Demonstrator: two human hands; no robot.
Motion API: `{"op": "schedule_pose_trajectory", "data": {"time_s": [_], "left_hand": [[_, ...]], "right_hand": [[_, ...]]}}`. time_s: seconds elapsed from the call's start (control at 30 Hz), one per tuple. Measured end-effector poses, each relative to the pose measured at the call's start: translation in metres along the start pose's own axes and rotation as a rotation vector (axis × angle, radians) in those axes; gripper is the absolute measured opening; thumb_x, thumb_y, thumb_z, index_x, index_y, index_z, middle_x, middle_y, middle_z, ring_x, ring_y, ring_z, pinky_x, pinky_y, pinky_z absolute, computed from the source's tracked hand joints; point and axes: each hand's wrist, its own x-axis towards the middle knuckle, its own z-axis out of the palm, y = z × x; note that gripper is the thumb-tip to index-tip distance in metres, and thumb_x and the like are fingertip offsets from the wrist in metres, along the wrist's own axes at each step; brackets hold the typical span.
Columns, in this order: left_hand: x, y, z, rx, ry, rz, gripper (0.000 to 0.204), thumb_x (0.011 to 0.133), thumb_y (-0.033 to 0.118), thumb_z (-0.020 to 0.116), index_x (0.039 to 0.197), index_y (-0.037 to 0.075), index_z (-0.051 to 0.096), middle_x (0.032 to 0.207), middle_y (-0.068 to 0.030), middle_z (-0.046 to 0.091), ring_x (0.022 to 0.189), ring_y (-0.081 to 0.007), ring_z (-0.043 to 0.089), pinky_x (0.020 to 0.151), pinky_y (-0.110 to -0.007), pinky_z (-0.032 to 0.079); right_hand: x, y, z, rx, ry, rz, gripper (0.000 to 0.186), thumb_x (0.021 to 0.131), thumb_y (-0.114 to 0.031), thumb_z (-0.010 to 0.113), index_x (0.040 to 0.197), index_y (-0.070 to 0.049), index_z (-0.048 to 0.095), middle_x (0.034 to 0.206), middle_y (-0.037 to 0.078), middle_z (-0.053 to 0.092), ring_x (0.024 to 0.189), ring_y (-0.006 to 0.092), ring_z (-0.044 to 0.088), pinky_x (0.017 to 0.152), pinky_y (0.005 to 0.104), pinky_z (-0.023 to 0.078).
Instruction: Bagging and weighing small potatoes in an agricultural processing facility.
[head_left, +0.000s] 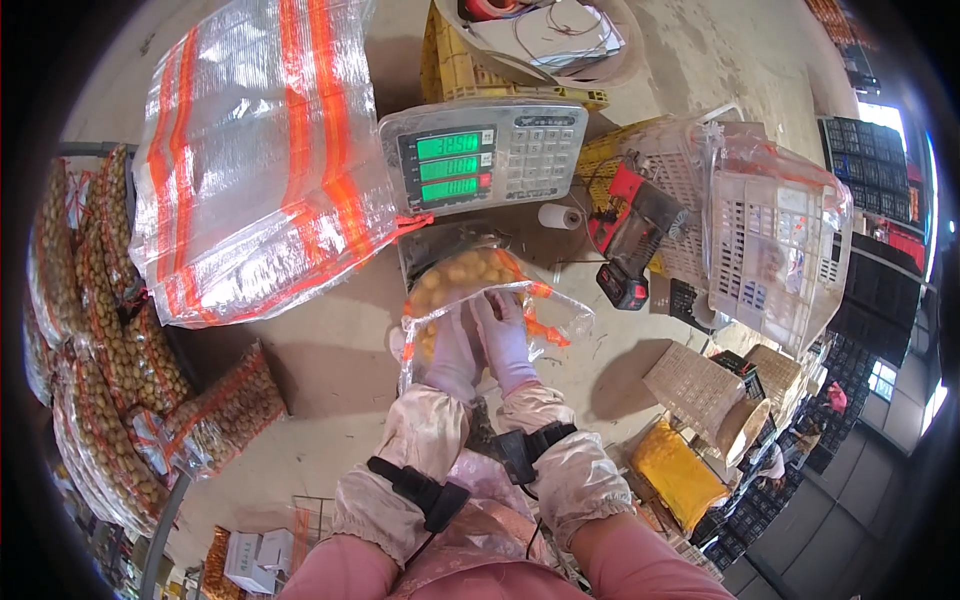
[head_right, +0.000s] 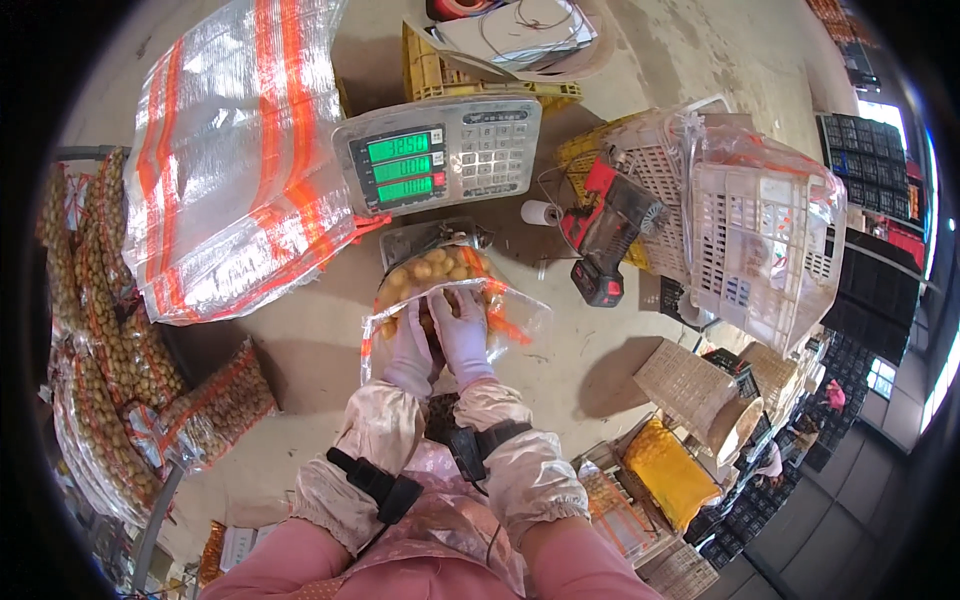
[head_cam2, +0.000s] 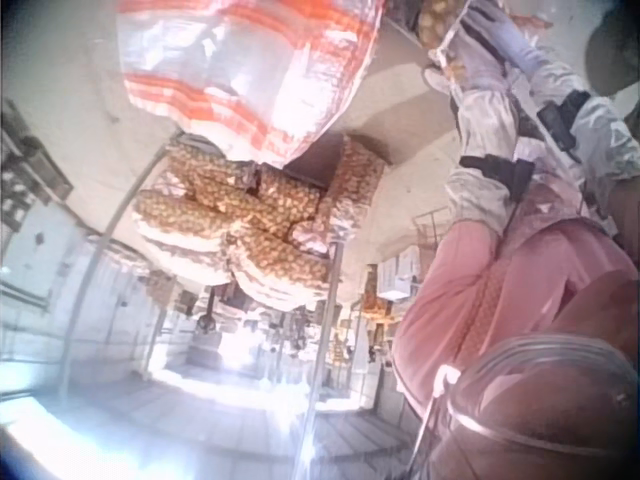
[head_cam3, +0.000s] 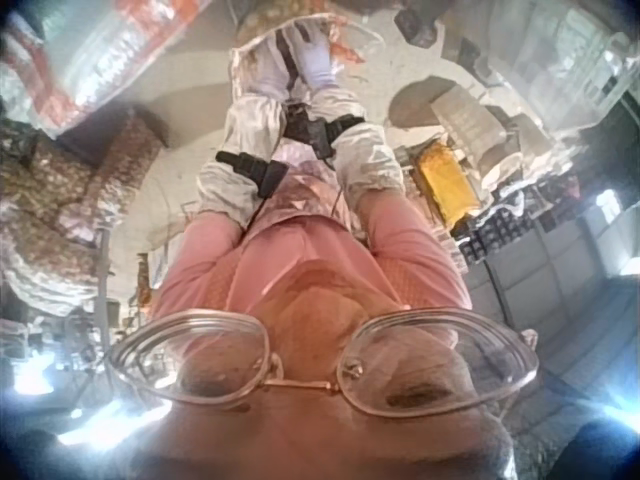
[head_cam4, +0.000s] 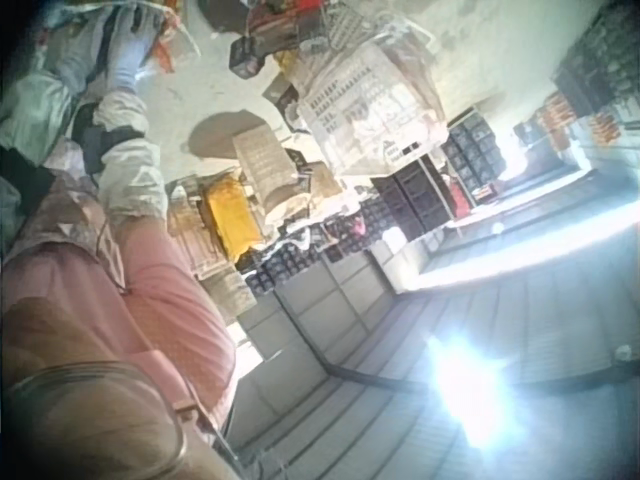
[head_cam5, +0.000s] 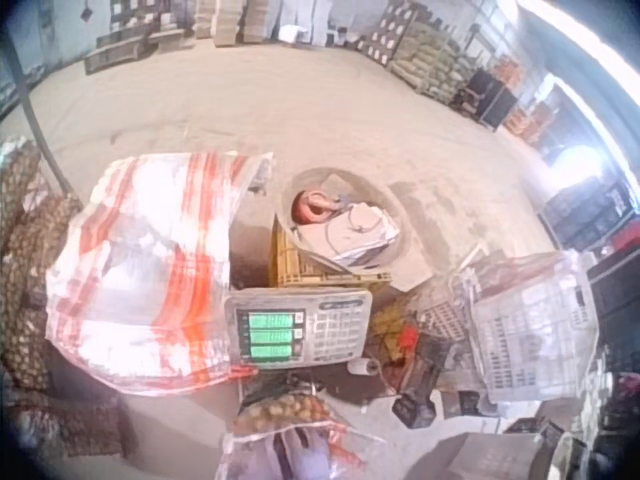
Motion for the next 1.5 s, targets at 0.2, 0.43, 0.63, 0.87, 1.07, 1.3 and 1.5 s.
{"op": "schedule_pose_trajectory", "data": {"time_s": [0.2, 0.43, 0.63, 0.87, 1.07, 1.3, 1.5], "left_hand": [[-0.019, 0.025, -0.059, -1.786, 0.302, -0.517, 0.03, 0.09, 0.028, 0.049, 0.115, 0.012, 0.05, 0.11, -0.0045, 0.055, 0.103, -0.0208, 0.052, 0.088, -0.033, 0.041], [-0.04, 0.043, -0.064, -2.3, 0.291, -0.538, 0.028, 0.092, 0.035, 0.05, 0.114, 0.018, 0.05, 0.106, -0.0013, 0.054, 0.096, -0.0162, 0.055, 0.079, -0.03, 0.047], [-0.049, 0.062, -0.083, -2.351, 0.218, -0.537, 0.028, 0.092, 0.033, 0.051, 0.114, 0.016, 0.049, 0.107, -0.0019, 0.054, 0.098, -0.0165, 0.054, 0.081, -0.03, 0.047], [-0.081, 0.082, -0.09, -2.289, 0.271, -0.411, 0.035, 0.098, 0.035, 0.037, 0.118, 0.01, 0.049, 0.112, -0.0069, 0.056, 0.103, -0.0191, 0.054, 0.089, -0.031, 0.044], [-0.14, 0.147, -0.084, -2.255, 0.4, -0.324, 0.029, 0.09, 0.031, 0.056, 0.115, 0.018, 0.048, 0.11, 0.0011, 0.052, 0.103, -0.0145, 0.052, 0.083, -0.03, 0.047], [-0.241, 0.308, -0.028, -2.123, 0.361, -0.199, 0.023, 0.092, 0.032, 0.051, 0.106, 0.013, 0.053, 0.096, -0.0006, 0.057, 0.087, -0.0133, 0.056, 0.071, -0.027, 0.047], [-0.307, 0.409, 0.012, -2.012, 0.284, 0.067, 0.026, 0.092, 0.035, 0.047, 0.103, 0.011, 0.054, 0.093, -0.0015, 0.058, 0.085, -0.0141, 0.056, 0.071, -0.027, 0.046]], "right_hand": [[-0.029, -0.034, 0.002, 0.19, -0.074, 0.02, 0.028, 0.087, -0.021, 0.062, 0.109, -0.004, 0.057, 0.097, 0.0, 0.057, 0.083, 0.0058, 0.052, 0.07, 0.0201, 0.043], [-0.051, -0.039, -0.015, 0.114, -0.037, -0.134, 0.031, 0.088, -0.019, 0.061, 0.113, -0.001, 0.055, 0.104, 0.003, 0.058, 0.093, 0.0097, 0.053, 0.081, 0.0222, 0.043], [-0.067, -0.051, -0.029, 0.185, 0.011, -0.156, 0.031, 0.086, -0.02, 0.062, 0.111, -0.002, 0.058, 0.106, 0.008, 0.057, 0.097, 0.0168, 0.053, 0.085, 0.0275, 0.043], [-0.112, -0.081, -0.045, 0.458, -0.057, -0.108, 0.031, 0.085, -0.023, 0.063, 0.108, -0.004, 0.06, 0.109, 0.012, 0.054, 0.102, 0.0225, 0.052, 0.09, 0.0317, 0.041], [-0.167, -0.067, -0.102, 0.411, -0.058, -0.307, 0.03, 0.084, -0.02, 0.062, 0.108, -0.002, 0.059, 0.108, 0.013, 0.054, 0.103, 0.0232, 0.051, 0.091, 0.0312, 0.041], [-0.273, -0.003, -0.252, 0.465, 0.006, -0.394, 0.029, 0.086, -0.02, 0.061, 0.109, -0.003, 0.058, 0.111, 0.012, 0.051, 0.104, 0.0228, 0.053, 0.091, 0.0315, 0.041], [-0.357, 0.038, -0.361, 0.449, 0.096, -0.444, 0.032, 0.091, -0.017, 0.056, 0.119, -0.002, 0.05, 0.114, 0.008, 0.054, 0.103, 0.0151, 0.052, 0.09, 0.0268, 0.042]]}}
